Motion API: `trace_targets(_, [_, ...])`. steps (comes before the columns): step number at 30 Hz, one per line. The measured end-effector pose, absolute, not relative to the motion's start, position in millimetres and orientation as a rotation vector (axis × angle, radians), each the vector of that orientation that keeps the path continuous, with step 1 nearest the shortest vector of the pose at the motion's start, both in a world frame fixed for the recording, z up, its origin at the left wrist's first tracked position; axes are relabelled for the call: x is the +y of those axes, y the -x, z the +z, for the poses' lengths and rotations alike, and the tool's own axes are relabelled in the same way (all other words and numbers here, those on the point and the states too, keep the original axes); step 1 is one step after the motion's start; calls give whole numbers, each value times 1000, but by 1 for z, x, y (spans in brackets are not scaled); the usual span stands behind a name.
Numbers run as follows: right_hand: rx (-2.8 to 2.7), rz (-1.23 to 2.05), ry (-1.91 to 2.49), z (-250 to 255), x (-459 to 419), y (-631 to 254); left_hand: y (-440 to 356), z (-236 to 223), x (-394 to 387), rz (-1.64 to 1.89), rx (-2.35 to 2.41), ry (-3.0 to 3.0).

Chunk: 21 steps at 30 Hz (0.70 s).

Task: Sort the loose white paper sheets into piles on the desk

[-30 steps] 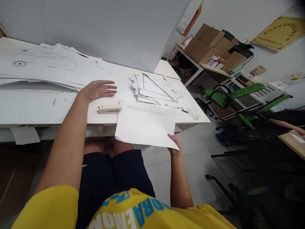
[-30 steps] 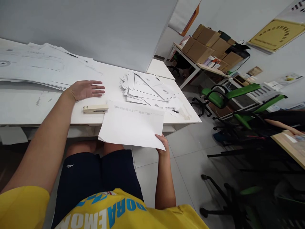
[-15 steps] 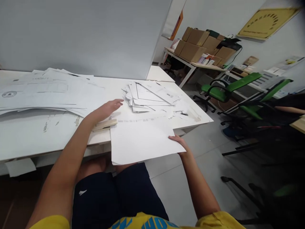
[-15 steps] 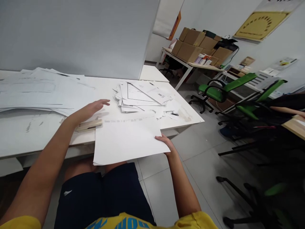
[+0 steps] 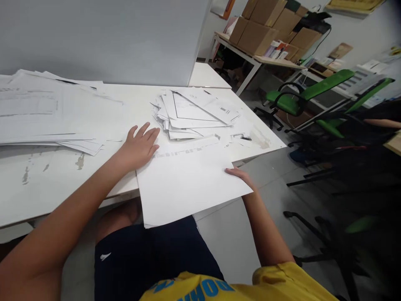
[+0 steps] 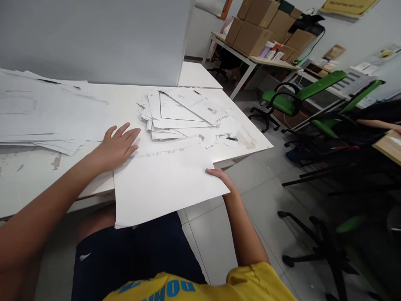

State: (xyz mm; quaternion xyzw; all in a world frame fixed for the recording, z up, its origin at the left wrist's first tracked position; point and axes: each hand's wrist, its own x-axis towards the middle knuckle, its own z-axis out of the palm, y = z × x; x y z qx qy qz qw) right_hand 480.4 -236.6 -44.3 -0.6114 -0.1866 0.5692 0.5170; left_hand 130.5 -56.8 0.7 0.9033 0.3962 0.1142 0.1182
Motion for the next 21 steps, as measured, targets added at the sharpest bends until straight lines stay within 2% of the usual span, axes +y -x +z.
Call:
trace_targets(6, [-487, 1384, 1460, -24, -247, -478, -130, 13, -66, 360, 1164, -2609])
trace_targets(10, [-564, 1353, 1481, -1, -263, -481, -117, 26, -68, 422, 1090, -2362])
trace_targets(16, [-508, 946, 1367, 19, -257, -497, -96, 23, -57, 797, 822, -1987])
trace_targets(21, [-694, 709, 1128, 13, -185, -505, -98, 18, -53, 791, 773, -1916])
